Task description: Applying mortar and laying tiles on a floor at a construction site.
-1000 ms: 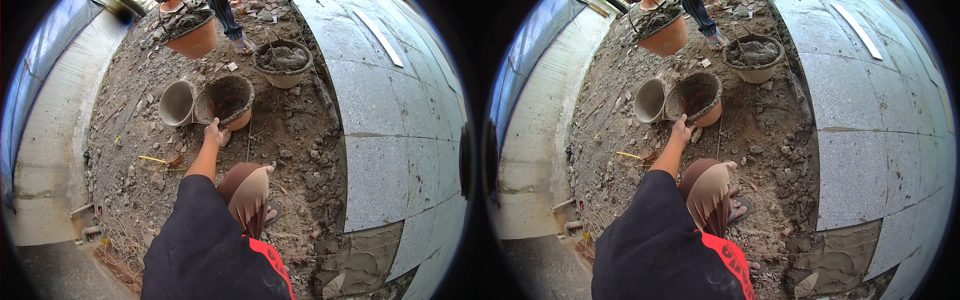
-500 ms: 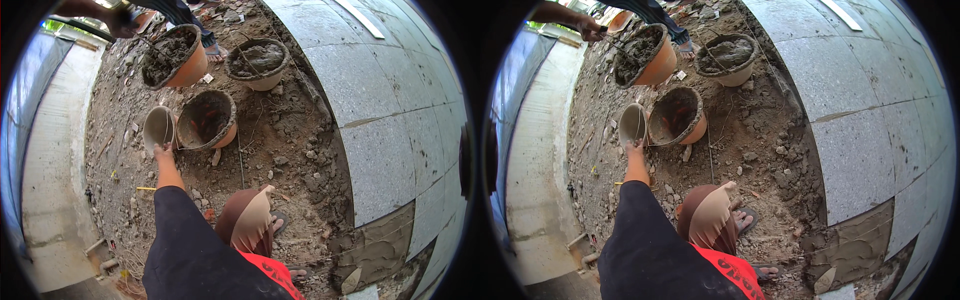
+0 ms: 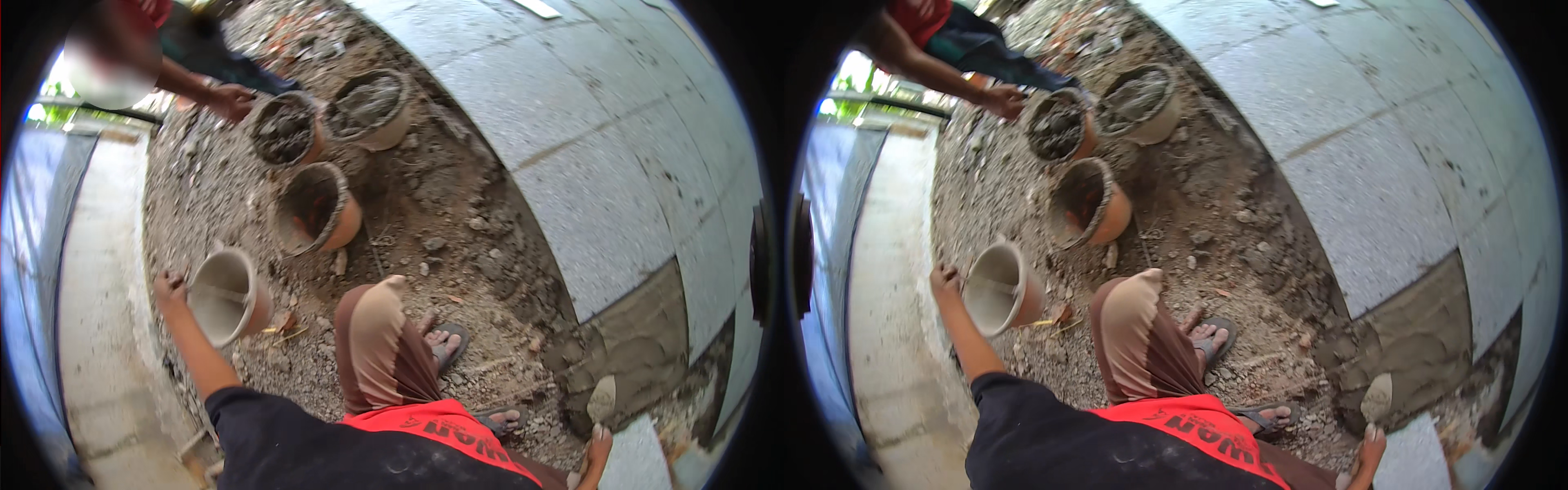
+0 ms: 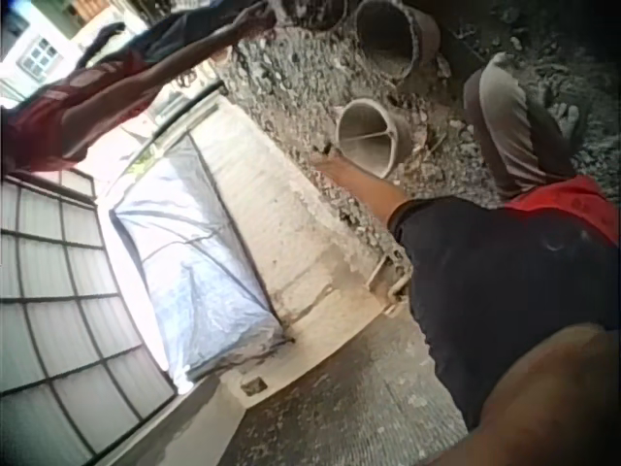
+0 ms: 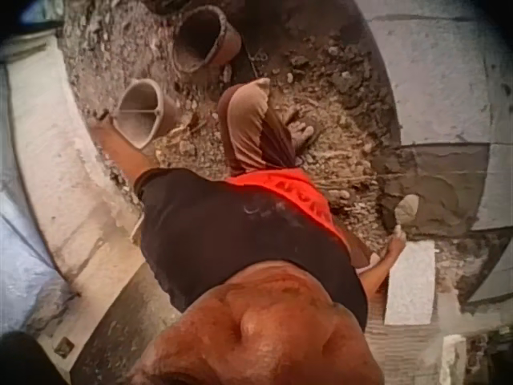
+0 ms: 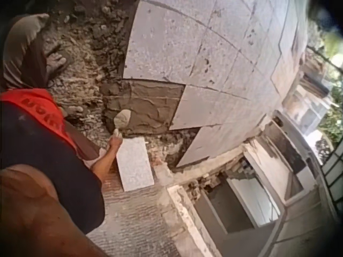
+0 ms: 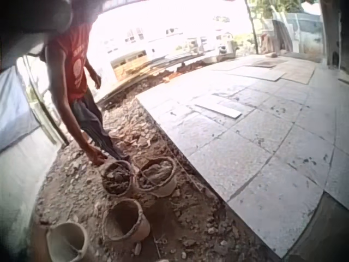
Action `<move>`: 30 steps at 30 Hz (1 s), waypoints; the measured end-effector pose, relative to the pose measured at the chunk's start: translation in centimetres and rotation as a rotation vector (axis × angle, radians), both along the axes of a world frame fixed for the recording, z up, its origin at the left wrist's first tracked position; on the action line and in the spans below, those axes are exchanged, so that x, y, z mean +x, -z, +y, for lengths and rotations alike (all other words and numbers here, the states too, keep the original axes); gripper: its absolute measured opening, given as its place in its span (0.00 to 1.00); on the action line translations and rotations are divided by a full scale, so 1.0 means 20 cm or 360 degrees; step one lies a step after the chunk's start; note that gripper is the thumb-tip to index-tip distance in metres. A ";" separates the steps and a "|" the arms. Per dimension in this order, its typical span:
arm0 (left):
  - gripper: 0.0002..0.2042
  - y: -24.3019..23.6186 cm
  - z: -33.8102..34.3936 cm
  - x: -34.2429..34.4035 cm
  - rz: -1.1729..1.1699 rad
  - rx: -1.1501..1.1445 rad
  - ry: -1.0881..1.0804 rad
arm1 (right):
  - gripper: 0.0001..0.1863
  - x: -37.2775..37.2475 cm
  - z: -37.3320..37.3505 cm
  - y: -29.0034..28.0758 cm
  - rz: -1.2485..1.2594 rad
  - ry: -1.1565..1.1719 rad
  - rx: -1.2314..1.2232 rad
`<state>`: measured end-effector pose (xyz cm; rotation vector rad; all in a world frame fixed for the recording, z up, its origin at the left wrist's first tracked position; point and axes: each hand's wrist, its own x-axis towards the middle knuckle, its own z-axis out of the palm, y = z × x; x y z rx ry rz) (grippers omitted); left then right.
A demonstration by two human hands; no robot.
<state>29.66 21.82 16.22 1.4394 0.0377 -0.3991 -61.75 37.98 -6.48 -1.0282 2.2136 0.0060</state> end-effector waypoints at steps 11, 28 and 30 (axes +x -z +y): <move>0.14 -0.56 -0.17 -1.05 -0.0369 0.0043 0.1147 | 0.18 0.06 -0.05 -0.19 -0.0210 0.0222 -0.0123; 0.04 0.97 -0.88 -1.54 -0.0116 0.0724 0.1842 | 0.16 0.21 0.02 -0.40 0.0020 0.0027 -0.0385; 0.06 1.08 -0.87 -1.52 -0.0172 0.0798 0.1907 | 0.16 0.22 0.04 -0.42 -0.0001 0.0035 -0.0402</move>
